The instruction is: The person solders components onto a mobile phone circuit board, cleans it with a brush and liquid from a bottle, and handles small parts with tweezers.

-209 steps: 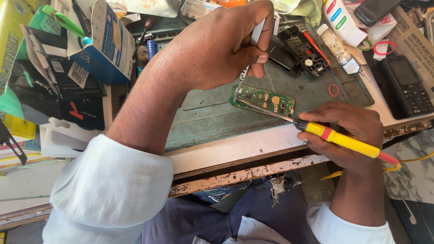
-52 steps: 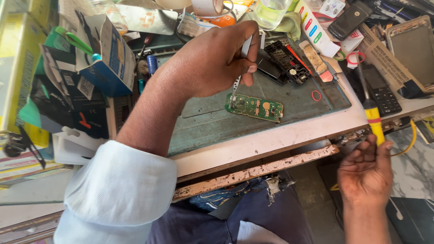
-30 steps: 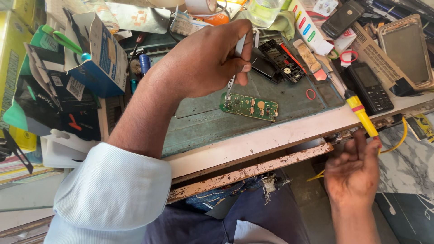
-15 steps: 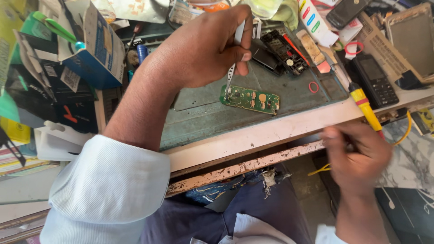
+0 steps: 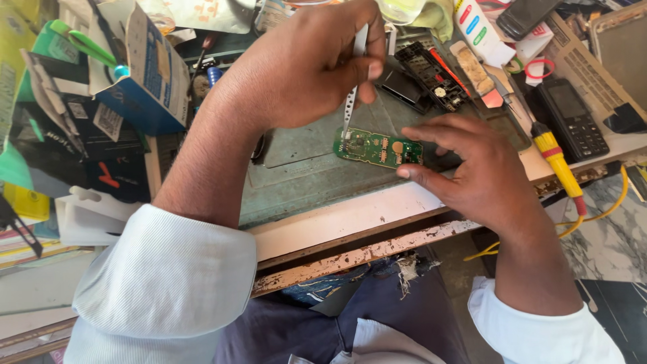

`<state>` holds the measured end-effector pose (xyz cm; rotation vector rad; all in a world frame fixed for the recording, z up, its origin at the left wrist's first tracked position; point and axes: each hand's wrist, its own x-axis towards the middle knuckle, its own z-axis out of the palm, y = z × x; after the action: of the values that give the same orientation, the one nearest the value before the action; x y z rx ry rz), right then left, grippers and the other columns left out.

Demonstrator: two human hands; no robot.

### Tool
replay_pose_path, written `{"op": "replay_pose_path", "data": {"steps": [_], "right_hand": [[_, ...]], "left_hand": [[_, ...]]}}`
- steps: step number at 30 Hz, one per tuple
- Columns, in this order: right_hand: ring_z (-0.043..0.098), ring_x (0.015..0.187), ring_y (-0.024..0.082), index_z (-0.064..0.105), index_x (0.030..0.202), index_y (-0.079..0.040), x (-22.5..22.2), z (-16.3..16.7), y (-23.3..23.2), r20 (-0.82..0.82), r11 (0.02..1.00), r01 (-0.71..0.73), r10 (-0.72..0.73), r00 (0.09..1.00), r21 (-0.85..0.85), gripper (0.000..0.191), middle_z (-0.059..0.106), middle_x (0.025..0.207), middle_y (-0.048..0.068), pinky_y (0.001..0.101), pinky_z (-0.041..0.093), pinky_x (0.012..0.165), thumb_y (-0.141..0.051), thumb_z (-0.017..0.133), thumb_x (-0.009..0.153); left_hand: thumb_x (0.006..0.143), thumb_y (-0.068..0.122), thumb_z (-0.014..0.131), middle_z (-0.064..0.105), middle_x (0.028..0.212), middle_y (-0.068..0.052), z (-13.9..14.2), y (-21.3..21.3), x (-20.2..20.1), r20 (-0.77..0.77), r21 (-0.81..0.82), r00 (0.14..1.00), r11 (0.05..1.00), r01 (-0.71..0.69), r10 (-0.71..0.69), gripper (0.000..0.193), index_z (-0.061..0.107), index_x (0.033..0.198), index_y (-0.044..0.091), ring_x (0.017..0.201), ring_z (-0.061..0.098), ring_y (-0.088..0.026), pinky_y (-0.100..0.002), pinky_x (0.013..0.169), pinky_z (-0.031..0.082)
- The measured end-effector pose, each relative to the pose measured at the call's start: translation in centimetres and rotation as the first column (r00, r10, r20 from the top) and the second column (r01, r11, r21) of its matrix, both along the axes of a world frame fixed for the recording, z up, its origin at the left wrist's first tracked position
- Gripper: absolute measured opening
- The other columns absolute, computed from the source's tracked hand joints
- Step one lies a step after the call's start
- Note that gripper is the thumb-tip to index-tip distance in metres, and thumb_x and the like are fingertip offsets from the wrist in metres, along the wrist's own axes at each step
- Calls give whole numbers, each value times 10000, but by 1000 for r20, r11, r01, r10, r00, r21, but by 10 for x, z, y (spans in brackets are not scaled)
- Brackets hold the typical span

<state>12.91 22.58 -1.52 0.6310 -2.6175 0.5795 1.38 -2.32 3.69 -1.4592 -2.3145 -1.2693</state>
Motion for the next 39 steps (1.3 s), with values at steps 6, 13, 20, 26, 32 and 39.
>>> {"op": "replay_pose_path", "data": {"steps": [6, 13, 20, 26, 32, 39], "right_hand": [[671, 848, 167, 754, 1237, -147, -2, -2, 3, 168, 991, 96, -79, 983, -96, 499, 745, 1144, 45, 306, 550, 691, -282, 882, 774], [691, 805, 143, 755, 1221, -160, -7, 4, 3, 217, 995, 73, -57, 974, -66, 498, 730, 1109, 31, 294, 549, 637, -299, 882, 760], [680, 834, 140, 748, 1232, -166, -14, 11, 8, 212, 1000, 9, -6, 977, -13, 513, 724, 1070, 24, 298, 551, 664, -264, 890, 749], [612, 895, 151, 734, 1281, -175, -21, 16, 8, 326, 984, -12, 72, 943, -180, 579, 632, 1116, 35, 283, 524, 697, -148, 875, 720], [670, 934, 127, 726, 1277, -162, -28, 20, 14, 292, 988, -125, 148, 945, -95, 542, 643, 1094, 25, 295, 546, 787, -129, 866, 755], [713, 956, 139, 738, 1211, -132, -45, 28, 18, 207, 974, -205, 221, 953, -93, 390, 703, 1138, 32, 293, 579, 795, -71, 818, 834]], "left_hand": [[997, 86, 652, 708, 881, -124, 1, -11, -6, -27, -44, 982, 982, -185, 184, 164, 593, 1148, 65, 796, 759, -198, -401, 670, 571], [867, 251, 788, 731, 1093, -102, -15, -3, -6, -82, -599, 887, 689, -408, 454, 432, 665, 1273, 175, 1005, 739, -271, -447, 900, 567], [664, 264, 941, 703, 1149, -65, -9, 3, 5, -64, -682, 930, 664, -306, 362, 699, 642, 1295, 236, 1124, 656, -272, -445, 938, 538], [621, 224, 951, 717, 1191, -16, -9, 4, 8, -138, -666, 909, 642, -380, 394, 716, 672, 1277, 287, 1135, 666, -260, -449, 926, 540], [854, 306, 815, 771, 998, -61, -13, 4, 5, -212, -394, 895, 804, -445, 392, 225, 793, 1063, 224, 965, 725, -273, -461, 840, 554], [913, 365, 744, 771, 844, -31, -15, 21, 4, -38, -403, 980, 894, -193, 195, 200, 789, 976, 181, 792, 749, -219, -422, 741, 575]]}}
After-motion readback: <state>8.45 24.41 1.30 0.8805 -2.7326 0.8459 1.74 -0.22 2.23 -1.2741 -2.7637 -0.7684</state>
